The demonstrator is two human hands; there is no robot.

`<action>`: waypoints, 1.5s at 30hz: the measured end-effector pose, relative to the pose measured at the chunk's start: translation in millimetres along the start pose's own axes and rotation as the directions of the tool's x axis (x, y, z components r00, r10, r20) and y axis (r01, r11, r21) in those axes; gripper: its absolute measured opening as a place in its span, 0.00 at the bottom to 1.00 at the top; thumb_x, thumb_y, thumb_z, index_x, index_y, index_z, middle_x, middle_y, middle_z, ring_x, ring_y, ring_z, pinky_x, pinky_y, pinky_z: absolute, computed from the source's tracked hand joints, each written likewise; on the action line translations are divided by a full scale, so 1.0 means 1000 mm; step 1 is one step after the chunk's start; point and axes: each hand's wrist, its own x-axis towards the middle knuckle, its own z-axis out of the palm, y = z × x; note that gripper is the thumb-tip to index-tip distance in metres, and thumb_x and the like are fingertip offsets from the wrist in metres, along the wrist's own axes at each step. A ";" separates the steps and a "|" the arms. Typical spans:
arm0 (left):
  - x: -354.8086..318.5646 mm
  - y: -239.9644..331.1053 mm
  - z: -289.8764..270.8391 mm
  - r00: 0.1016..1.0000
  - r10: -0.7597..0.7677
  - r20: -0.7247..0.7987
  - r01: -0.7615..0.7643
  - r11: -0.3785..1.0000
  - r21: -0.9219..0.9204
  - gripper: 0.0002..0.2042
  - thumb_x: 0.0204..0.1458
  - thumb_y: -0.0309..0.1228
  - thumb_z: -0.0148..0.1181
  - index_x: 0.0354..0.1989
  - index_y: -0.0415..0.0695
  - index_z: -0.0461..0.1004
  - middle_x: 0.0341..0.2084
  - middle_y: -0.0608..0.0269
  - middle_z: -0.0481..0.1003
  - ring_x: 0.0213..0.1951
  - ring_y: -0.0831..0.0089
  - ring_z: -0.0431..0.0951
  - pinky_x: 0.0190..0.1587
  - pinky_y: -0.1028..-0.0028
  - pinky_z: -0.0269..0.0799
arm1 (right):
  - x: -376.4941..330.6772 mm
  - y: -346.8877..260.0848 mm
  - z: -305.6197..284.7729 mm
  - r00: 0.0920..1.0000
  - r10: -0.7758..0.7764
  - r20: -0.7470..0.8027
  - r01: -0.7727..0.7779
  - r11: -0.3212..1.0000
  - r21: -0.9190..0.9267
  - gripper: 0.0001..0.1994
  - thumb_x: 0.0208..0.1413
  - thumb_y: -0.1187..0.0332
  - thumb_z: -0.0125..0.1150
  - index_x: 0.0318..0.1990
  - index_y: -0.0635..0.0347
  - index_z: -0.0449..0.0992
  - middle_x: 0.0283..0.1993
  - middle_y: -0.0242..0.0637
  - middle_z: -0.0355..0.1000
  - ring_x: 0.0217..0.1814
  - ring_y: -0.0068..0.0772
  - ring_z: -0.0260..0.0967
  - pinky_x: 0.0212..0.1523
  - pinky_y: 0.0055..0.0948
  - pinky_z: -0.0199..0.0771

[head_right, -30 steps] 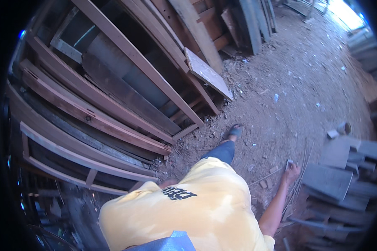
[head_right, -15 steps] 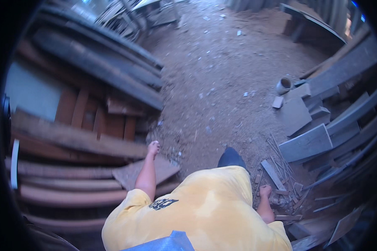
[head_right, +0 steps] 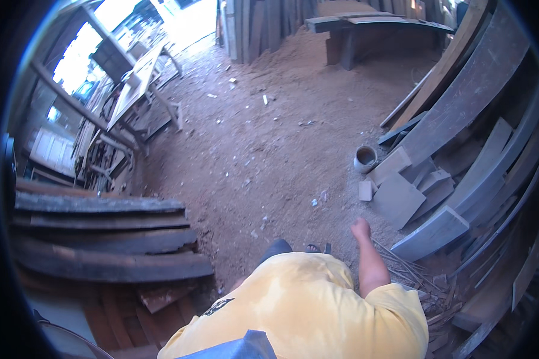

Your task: The person measures wooden panels and frames with a tape measure, marks them, and uses a circular saw to cut a wooden piece while working in a woodworking shop.

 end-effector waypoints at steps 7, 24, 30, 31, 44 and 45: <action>0.126 0.081 -0.076 0.891 -0.340 0.301 0.361 0.933 -0.014 0.21 0.63 0.47 0.52 0.45 0.39 0.79 0.41 0.49 0.81 0.41 0.60 0.81 0.43 0.61 0.74 | 0.187 -0.247 -0.077 0.945 -0.325 -0.046 0.328 0.942 0.074 0.08 0.45 0.67 0.61 0.32 0.60 0.78 0.38 0.51 0.78 0.43 0.55 0.76 0.43 0.46 0.76; 0.704 0.702 -0.543 0.884 0.249 -0.395 -0.434 0.749 -0.501 0.17 0.67 0.41 0.52 0.57 0.44 0.73 0.37 0.66 0.78 0.35 0.76 0.76 0.35 0.73 0.70 | 0.290 -0.120 -0.078 0.645 0.759 0.082 -0.718 0.640 -0.275 0.22 0.46 0.58 0.69 0.47 0.63 0.83 0.54 0.51 0.78 0.58 0.48 0.77 0.58 0.42 0.76; 0.769 0.818 -0.477 0.877 0.463 -0.124 -0.448 0.884 0.132 0.22 0.64 0.42 0.56 0.58 0.38 0.75 0.45 0.46 0.81 0.50 0.58 0.82 0.52 0.64 0.75 | 0.493 -0.117 -0.092 0.822 0.542 0.174 -0.441 0.799 -0.409 0.16 0.48 0.56 0.63 0.38 0.55 0.86 0.45 0.45 0.81 0.47 0.47 0.80 0.49 0.43 0.79; 0.794 0.788 -0.466 0.883 0.458 -0.100 -0.444 0.886 0.135 0.22 0.64 0.42 0.56 0.58 0.39 0.75 0.42 0.50 0.82 0.45 0.62 0.82 0.49 0.65 0.75 | 0.544 -0.141 -0.102 0.899 0.403 0.172 -0.316 0.869 -0.381 0.14 0.48 0.57 0.62 0.36 0.54 0.86 0.43 0.44 0.81 0.46 0.47 0.80 0.48 0.44 0.79; 0.875 0.920 -0.382 0.895 -0.204 0.395 0.062 0.937 0.344 0.14 0.63 0.40 0.55 0.48 0.44 0.77 0.31 0.66 0.78 0.31 0.74 0.75 0.34 0.72 0.71 | 0.943 -0.326 -0.377 0.897 0.276 -0.345 -0.172 0.937 0.303 0.08 0.49 0.67 0.66 0.36 0.56 0.84 0.38 0.44 0.81 0.41 0.46 0.81 0.44 0.39 0.80; 0.897 0.945 -0.379 0.897 -0.188 0.400 0.049 0.942 0.331 0.14 0.63 0.41 0.55 0.47 0.44 0.77 0.31 0.66 0.78 0.30 0.74 0.75 0.34 0.71 0.71 | 0.951 -0.317 -0.379 0.892 0.290 -0.347 -0.186 0.934 0.304 0.08 0.49 0.67 0.66 0.36 0.56 0.84 0.38 0.44 0.81 0.41 0.46 0.81 0.44 0.39 0.80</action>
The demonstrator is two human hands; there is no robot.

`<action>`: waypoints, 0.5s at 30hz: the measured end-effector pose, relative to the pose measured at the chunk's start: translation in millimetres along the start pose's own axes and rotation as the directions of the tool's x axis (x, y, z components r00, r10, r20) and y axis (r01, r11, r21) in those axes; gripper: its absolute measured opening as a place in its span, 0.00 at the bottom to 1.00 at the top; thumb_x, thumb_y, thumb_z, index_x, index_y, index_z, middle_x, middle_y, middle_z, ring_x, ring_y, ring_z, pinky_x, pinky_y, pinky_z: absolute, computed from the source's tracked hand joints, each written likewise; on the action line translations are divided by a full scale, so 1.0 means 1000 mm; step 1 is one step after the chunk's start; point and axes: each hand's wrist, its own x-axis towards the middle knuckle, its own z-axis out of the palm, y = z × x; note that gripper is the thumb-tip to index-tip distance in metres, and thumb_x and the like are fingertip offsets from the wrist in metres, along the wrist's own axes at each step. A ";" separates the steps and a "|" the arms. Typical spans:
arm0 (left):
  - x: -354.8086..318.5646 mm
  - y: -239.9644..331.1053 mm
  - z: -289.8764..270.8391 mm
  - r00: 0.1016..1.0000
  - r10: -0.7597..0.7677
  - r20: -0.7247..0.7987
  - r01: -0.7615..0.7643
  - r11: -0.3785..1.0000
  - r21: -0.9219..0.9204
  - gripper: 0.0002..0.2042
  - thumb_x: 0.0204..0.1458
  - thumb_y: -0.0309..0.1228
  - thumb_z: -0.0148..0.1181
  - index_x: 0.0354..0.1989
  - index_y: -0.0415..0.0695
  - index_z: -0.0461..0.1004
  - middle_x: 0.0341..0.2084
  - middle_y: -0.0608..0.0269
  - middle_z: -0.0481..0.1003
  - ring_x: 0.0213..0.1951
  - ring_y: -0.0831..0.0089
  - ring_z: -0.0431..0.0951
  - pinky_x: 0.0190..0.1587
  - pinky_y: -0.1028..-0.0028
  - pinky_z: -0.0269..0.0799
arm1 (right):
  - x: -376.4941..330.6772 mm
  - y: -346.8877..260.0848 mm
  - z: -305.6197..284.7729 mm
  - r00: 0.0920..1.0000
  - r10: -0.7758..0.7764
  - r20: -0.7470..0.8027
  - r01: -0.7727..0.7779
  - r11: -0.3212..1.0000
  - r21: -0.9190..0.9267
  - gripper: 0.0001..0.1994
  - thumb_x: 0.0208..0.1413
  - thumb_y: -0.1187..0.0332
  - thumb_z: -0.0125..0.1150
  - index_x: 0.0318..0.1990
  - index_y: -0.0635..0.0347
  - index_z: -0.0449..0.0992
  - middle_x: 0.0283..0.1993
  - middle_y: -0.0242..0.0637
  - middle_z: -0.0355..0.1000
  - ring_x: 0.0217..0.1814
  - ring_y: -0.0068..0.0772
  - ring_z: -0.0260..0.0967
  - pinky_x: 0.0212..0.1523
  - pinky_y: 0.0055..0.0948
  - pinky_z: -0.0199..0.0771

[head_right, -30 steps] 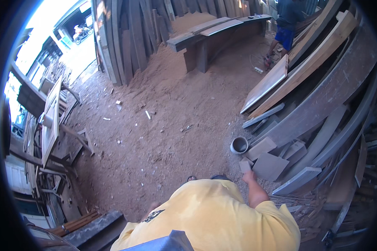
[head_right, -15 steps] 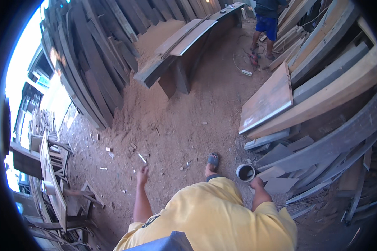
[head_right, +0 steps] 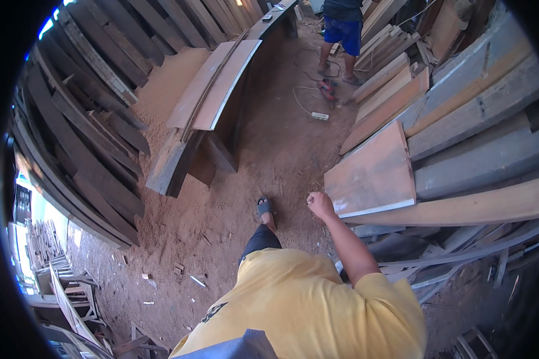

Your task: The person measures wooden panels and frames with a tape measure, marks them, and uses a circular saw to cut a wooden piece while working in a woodworking shop.

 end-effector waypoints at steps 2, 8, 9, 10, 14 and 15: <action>0.032 0.053 -0.030 1.000 0.030 0.008 -0.030 0.999 -0.018 0.14 0.63 0.41 0.55 0.45 0.44 0.77 0.30 0.66 0.77 0.29 0.74 0.75 0.33 0.71 0.71 | 0.020 0.039 0.008 0.993 0.071 0.099 -0.045 0.970 -0.238 0.09 0.50 0.64 0.63 0.34 0.58 0.84 0.38 0.48 0.80 0.41 0.50 0.80 0.43 0.43 0.80; 0.139 0.284 -0.135 0.963 0.262 0.059 -0.247 0.950 -0.191 0.15 0.63 0.44 0.55 0.40 0.43 0.77 0.27 0.67 0.76 0.27 0.74 0.73 0.30 0.71 0.70 | 0.002 0.110 0.002 0.790 0.600 0.128 -0.506 0.755 -0.417 0.14 0.46 0.65 0.64 0.40 0.61 0.84 0.47 0.52 0.79 0.52 0.54 0.77 0.56 0.44 0.77; 0.155 0.335 -0.152 0.941 0.329 0.079 -0.296 0.914 -0.278 0.15 0.63 0.44 0.55 0.40 0.43 0.77 0.26 0.68 0.76 0.26 0.74 0.73 0.30 0.71 0.69 | 0.015 0.101 -0.006 0.792 0.599 0.120 -0.508 0.755 -0.415 0.14 0.46 0.65 0.64 0.40 0.61 0.84 0.47 0.52 0.79 0.52 0.54 0.77 0.56 0.44 0.77; 0.167 0.395 -0.171 0.901 0.413 0.134 -0.346 0.869 -0.354 0.16 0.62 0.45 0.55 0.39 0.43 0.76 0.26 0.68 0.75 0.26 0.74 0.73 0.29 0.71 0.69 | 0.023 0.102 -0.009 0.786 0.613 0.079 -0.540 0.742 -0.397 0.14 0.45 0.65 0.65 0.40 0.60 0.84 0.47 0.51 0.79 0.53 0.53 0.77 0.57 0.43 0.77; 0.096 0.653 -0.212 0.737 0.646 0.199 -0.581 0.755 -0.303 0.22 0.64 0.47 0.57 0.58 0.44 0.74 0.47 0.59 0.78 0.45 0.73 0.79 0.43 0.71 0.76 | 0.040 0.083 -0.011 0.715 0.695 -0.080 -0.691 0.685 -0.231 0.11 0.43 0.68 0.66 0.35 0.59 0.85 0.41 0.52 0.80 0.46 0.54 0.79 0.52 0.44 0.79; 0.094 0.697 -0.218 0.679 0.713 0.172 -0.660 0.697 -0.281 0.22 0.65 0.46 0.57 0.60 0.45 0.73 0.48 0.61 0.78 0.47 0.73 0.79 0.44 0.71 0.76 | 0.054 0.076 -0.011 0.728 0.674 -0.126 -0.683 0.698 -0.213 0.09 0.41 0.68 0.65 0.32 0.61 0.84 0.38 0.54 0.80 0.43 0.54 0.80 0.49 0.45 0.80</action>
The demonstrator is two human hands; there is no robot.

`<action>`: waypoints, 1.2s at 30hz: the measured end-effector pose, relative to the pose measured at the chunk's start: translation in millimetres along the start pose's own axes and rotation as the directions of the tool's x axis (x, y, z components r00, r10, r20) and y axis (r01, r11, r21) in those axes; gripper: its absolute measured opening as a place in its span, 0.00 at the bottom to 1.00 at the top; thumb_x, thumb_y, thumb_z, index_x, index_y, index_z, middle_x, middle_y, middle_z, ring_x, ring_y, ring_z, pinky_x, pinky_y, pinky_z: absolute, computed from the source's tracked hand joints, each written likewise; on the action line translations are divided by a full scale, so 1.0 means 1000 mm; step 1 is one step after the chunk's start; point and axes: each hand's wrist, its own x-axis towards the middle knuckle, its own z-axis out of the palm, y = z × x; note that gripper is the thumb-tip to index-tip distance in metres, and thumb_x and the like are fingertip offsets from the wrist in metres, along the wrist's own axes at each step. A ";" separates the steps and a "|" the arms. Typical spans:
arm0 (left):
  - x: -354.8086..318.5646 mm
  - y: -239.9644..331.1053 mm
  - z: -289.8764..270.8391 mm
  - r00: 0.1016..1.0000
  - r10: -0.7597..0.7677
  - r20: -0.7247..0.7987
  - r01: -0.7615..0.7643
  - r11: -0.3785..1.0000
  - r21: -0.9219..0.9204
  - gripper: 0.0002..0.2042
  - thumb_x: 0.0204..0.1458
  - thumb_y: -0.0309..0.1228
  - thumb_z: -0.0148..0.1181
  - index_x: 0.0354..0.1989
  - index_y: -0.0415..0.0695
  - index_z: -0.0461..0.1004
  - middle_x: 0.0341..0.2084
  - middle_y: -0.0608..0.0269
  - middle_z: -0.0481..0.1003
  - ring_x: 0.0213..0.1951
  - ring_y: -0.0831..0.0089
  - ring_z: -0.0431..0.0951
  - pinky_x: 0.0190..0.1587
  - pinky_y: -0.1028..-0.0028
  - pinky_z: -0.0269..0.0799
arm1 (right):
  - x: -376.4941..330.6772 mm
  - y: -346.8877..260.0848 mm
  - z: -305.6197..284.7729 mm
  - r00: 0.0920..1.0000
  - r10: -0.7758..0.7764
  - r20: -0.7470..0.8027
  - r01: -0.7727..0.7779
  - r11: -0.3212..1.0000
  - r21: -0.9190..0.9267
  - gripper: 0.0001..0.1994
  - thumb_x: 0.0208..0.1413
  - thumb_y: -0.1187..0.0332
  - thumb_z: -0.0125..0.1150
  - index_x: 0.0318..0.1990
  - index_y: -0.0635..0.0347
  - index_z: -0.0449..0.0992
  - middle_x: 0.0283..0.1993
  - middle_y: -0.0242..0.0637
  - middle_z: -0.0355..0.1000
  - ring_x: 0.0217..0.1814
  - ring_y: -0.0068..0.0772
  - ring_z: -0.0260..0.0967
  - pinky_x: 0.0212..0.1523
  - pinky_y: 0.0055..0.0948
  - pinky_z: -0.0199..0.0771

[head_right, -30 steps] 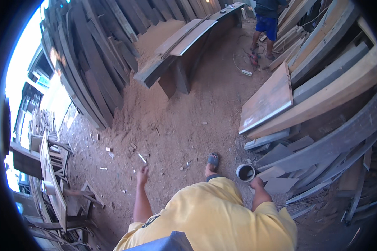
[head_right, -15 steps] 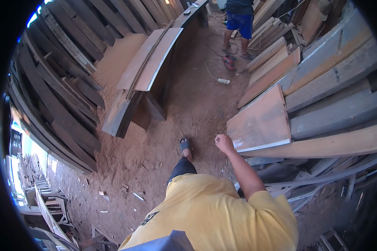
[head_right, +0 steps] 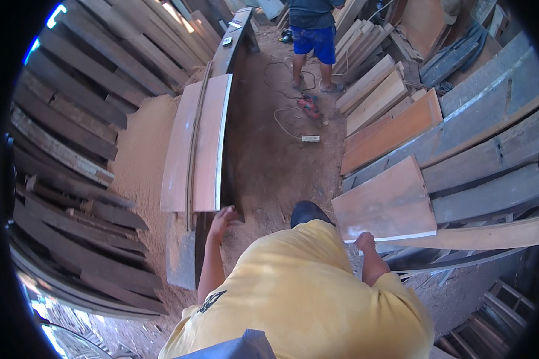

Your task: The person measures wooden panels and frames with a tape measure, marks them, and uses a circular saw to cut a wooden piece while working in a woodworking shop.

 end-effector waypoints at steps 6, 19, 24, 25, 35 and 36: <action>0.131 0.127 -0.017 0.978 0.204 -0.035 -0.198 0.971 0.135 0.23 0.66 0.45 0.55 0.64 0.45 0.70 0.46 0.66 0.78 0.47 0.77 0.77 0.50 0.73 0.73 | 0.096 -0.111 -0.021 0.998 0.060 0.005 -0.060 0.998 0.009 0.10 0.46 0.66 0.64 0.34 0.61 0.84 0.43 0.53 0.80 0.48 0.55 0.79 0.52 0.44 0.79; 0.373 0.185 0.102 0.954 0.166 0.251 -0.267 0.851 0.451 0.17 0.64 0.41 0.57 0.51 0.41 0.79 0.42 0.57 0.82 0.45 0.70 0.80 0.49 0.70 0.74 | 0.266 -0.320 -0.153 0.906 -0.011 -0.423 0.198 0.894 0.402 0.04 0.50 0.70 0.62 0.29 0.60 0.77 0.31 0.49 0.76 0.37 0.52 0.77 0.37 0.45 0.75; 0.414 0.304 0.298 0.771 0.017 0.637 -0.548 0.527 0.650 0.18 0.61 0.43 0.57 0.51 0.43 0.79 0.42 0.48 0.82 0.47 0.56 0.82 0.49 0.62 0.75 | 0.217 -0.285 -0.124 0.836 0.373 -0.403 -0.080 0.809 0.583 0.06 0.48 0.69 0.65 0.29 0.61 0.76 0.31 0.49 0.76 0.36 0.54 0.76 0.40 0.44 0.77; 0.427 0.310 0.338 0.688 0.048 0.724 -0.648 0.490 0.584 0.17 0.61 0.42 0.57 0.51 0.44 0.79 0.41 0.47 0.82 0.46 0.55 0.83 0.47 0.62 0.76 | 0.203 -0.274 -0.113 0.812 0.396 -0.429 -0.094 0.814 0.573 0.07 0.49 0.68 0.65 0.28 0.62 0.76 0.31 0.50 0.76 0.36 0.55 0.75 0.40 0.45 0.77; 0.497 0.353 0.785 0.195 0.024 0.980 -0.965 0.183 0.188 0.24 0.59 0.41 0.58 0.62 0.45 0.69 0.51 0.40 0.75 0.50 0.48 0.78 0.54 0.55 0.74 | -0.029 -0.285 0.127 0.053 0.971 0.232 -0.612 -0.152 0.776 0.15 0.41 0.69 0.73 0.38 0.64 0.77 0.41 0.50 0.77 0.40 0.55 0.76 0.44 0.47 0.76; 0.490 0.342 0.829 0.190 0.054 0.980 -0.977 0.108 0.184 0.27 0.58 0.40 0.58 0.65 0.44 0.64 0.55 0.38 0.72 0.53 0.46 0.76 0.57 0.55 0.73 | -0.051 -0.311 0.145 -0.042 0.948 0.315 -0.560 -0.284 0.778 0.15 0.41 0.72 0.72 0.39 0.63 0.77 0.39 0.48 0.77 0.37 0.52 0.77 0.40 0.45 0.79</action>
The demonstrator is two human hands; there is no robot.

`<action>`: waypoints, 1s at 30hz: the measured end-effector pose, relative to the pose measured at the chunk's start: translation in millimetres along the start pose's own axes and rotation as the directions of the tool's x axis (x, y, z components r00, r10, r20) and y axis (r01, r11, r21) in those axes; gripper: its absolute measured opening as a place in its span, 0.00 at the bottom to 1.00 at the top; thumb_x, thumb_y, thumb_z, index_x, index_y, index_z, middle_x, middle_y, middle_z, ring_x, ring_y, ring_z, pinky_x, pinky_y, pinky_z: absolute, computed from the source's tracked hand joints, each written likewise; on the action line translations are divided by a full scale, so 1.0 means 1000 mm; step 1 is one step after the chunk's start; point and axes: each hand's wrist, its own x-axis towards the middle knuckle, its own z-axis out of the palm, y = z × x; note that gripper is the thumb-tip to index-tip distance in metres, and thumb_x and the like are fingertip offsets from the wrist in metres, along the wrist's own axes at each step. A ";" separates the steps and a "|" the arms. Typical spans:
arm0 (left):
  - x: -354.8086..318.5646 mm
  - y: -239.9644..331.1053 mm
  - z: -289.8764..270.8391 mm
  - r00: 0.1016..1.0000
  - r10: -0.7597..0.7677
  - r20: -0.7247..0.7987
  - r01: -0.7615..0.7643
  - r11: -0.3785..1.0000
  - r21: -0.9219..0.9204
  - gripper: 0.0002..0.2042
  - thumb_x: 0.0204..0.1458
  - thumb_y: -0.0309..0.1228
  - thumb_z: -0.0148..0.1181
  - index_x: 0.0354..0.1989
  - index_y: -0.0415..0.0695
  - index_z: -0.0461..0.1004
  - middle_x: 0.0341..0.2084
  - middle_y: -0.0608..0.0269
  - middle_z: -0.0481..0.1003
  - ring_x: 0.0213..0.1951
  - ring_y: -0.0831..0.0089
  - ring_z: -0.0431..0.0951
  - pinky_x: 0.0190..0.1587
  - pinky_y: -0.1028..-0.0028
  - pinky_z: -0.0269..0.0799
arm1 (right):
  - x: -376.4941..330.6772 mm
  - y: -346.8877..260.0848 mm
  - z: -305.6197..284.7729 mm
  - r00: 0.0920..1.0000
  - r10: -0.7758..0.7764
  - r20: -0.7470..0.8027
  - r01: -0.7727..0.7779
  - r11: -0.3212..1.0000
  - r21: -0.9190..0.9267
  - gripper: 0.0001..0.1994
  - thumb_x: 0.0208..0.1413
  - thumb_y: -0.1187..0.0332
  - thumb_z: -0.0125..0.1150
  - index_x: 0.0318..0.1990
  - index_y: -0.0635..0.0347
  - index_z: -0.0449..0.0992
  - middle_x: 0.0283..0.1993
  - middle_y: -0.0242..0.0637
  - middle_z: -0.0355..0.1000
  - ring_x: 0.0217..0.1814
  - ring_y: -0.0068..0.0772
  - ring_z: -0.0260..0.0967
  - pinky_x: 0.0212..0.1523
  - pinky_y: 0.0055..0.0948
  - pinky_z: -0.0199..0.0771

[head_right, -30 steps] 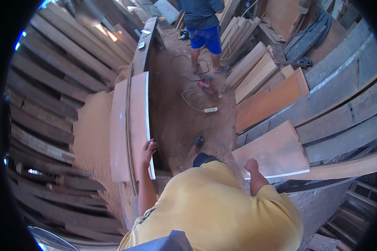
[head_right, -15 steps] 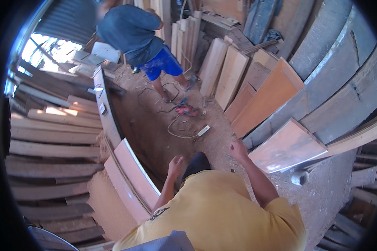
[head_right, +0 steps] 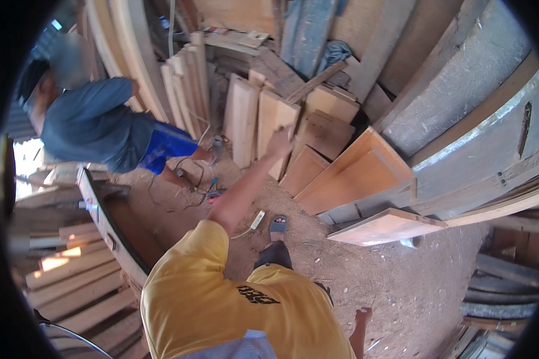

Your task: The person measures wooden panels and frames with a tape measure, marks them, and uses a circular saw to cut a wooden piece while working in a woodworking shop.

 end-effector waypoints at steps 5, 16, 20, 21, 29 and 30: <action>0.161 -0.036 0.026 0.968 0.061 -0.245 -0.006 0.976 0.219 0.37 0.57 0.43 0.58 0.73 0.42 0.53 0.63 0.37 0.60 0.65 0.40 0.61 0.67 0.49 0.59 | -0.134 -0.021 -0.030 0.928 0.333 0.165 -0.367 0.890 0.271 0.15 0.46 0.77 0.68 0.43 0.65 0.75 0.38 0.44 0.76 0.29 0.39 0.77 0.25 0.35 0.82; 0.150 0.014 -0.026 0.570 -0.012 -0.822 0.565 0.732 0.381 0.19 0.54 0.30 0.57 0.55 0.41 0.69 0.48 0.48 0.71 0.50 0.50 0.72 0.48 0.56 0.69 | -0.282 0.067 0.050 0.924 0.340 0.178 -0.377 0.891 0.255 0.08 0.45 0.72 0.66 0.33 0.65 0.80 0.26 0.37 0.76 0.27 0.33 0.76 0.26 0.33 0.78; 0.010 0.025 -0.033 0.529 -0.048 -0.847 0.090 0.996 0.000 0.18 0.51 0.30 0.67 0.48 0.34 0.74 0.42 0.40 0.74 0.47 0.42 0.73 0.52 0.51 0.69 | -0.246 0.177 0.100 0.806 0.318 0.499 -0.423 0.899 0.111 0.05 0.45 0.71 0.63 0.25 0.64 0.80 0.23 0.35 0.76 0.28 0.34 0.76 0.31 0.37 0.78; -0.021 0.020 -0.025 0.448 -0.012 -0.894 0.118 0.992 0.045 0.20 0.50 0.35 0.70 0.47 0.35 0.75 0.43 0.41 0.75 0.49 0.43 0.73 0.51 0.51 0.70 | -0.227 0.190 0.117 0.754 0.344 0.559 -0.551 0.796 0.252 0.06 0.46 0.72 0.64 0.33 0.63 0.79 0.27 0.36 0.77 0.30 0.33 0.75 0.31 0.39 0.77; -0.386 0.012 0.115 0.633 -0.255 -0.731 0.551 0.812 0.194 0.31 0.49 0.45 0.66 0.60 0.41 0.73 0.56 0.42 0.74 0.57 0.50 0.76 0.58 0.53 0.70 | 0.015 0.217 -0.040 0.949 0.293 0.116 -0.314 0.844 0.434 0.09 0.56 0.69 0.63 0.42 0.64 0.80 0.28 0.36 0.79 0.26 0.26 0.76 0.29 0.29 0.77; -0.422 0.019 0.144 0.697 -0.351 -0.626 0.600 0.764 0.239 0.31 0.49 0.45 0.66 0.60 0.42 0.73 0.55 0.42 0.75 0.57 0.50 0.76 0.58 0.53 0.70 | 0.042 0.215 -0.076 0.960 0.259 0.107 -0.278 0.825 0.492 0.10 0.56 0.69 0.63 0.43 0.64 0.79 0.28 0.35 0.79 0.27 0.26 0.76 0.30 0.30 0.77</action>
